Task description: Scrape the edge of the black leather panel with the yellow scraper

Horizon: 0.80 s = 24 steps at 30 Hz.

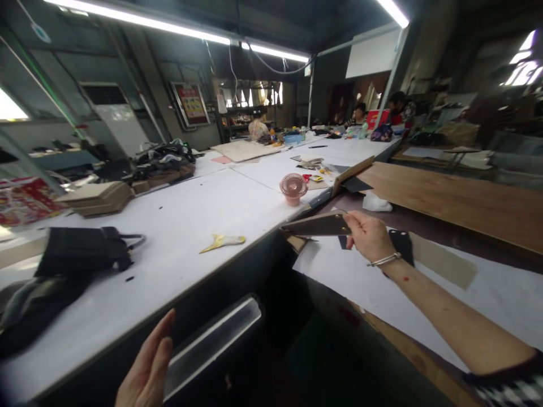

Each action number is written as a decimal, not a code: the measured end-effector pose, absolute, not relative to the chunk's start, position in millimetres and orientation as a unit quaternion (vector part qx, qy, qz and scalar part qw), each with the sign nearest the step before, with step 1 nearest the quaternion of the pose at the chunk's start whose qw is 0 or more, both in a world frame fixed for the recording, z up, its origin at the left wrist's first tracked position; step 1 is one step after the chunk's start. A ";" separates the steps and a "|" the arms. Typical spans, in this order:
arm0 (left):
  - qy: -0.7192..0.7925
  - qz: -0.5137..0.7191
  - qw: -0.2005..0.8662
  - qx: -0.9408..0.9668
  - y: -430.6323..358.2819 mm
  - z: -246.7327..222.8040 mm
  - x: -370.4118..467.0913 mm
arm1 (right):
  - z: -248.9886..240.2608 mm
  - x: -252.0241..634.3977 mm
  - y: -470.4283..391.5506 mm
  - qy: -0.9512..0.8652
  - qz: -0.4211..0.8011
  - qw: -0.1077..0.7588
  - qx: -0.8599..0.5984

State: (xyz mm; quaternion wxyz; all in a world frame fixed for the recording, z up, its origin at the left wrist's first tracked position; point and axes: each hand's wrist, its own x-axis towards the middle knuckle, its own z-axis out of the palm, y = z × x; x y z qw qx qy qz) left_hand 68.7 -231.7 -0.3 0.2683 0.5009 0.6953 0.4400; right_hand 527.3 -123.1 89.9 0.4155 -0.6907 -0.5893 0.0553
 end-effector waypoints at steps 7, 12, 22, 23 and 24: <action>0.569 0.294 0.546 0.540 -119.0 20.0 148.9 | 64.4 489.6 -104.3 -0.600 0.186 0.416 -0.658; 0.564 0.178 0.612 0.525 -26.9 -8.3 210.4 | 67.8 476.4 -105.9 -0.606 0.201 0.410 -0.651; 0.438 0.231 0.668 0.556 14.4 -20.1 271.2 | 119.7 455.0 -122.6 -0.644 0.252 0.379 -0.614; 0.431 0.247 0.667 0.555 13.6 -15.7 272.5 | 126.1 449.0 -121.0 -0.645 0.263 0.383 -0.607; 0.428 0.261 0.665 0.553 13.0 -10.7 272.1 | 133.1 442.9 -119.6 -0.648 0.270 0.390 -0.596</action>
